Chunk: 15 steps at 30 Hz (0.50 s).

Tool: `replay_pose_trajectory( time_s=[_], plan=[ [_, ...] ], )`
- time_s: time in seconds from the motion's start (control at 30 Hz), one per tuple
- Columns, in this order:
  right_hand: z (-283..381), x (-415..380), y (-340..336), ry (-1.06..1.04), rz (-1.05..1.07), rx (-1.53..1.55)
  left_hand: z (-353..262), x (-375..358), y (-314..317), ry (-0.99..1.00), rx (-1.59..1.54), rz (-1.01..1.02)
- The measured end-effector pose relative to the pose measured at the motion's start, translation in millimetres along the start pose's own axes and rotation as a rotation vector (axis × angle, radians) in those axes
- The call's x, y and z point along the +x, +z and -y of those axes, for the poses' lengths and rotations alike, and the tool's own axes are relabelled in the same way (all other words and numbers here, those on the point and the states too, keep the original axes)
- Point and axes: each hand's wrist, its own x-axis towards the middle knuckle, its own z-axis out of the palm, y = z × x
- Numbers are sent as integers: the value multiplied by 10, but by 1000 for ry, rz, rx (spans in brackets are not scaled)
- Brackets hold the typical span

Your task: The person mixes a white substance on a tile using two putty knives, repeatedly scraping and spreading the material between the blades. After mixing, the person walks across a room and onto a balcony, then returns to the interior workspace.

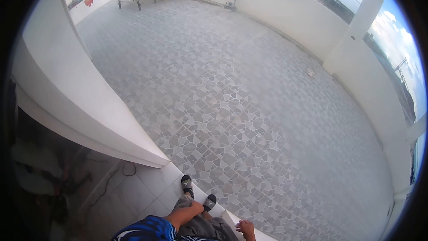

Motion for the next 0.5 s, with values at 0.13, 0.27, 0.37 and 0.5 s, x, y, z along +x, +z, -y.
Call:
replay_pose_trajectory(
  time_s=[0.13,0.27,0.37,0.5],
  plan=[
    [-54,59,72,-74,59,-141,15,-75,-197,32,-7,121],
    [233,-117,165,82,-6,186,45,-207,-488,73,14,219],
    [249,-93,191,53,-57,178,13,-314,-669,85,59,210],
    [279,-117,172,102,-44,99,-25,-177,-129,104,45,-28]
  ],
)
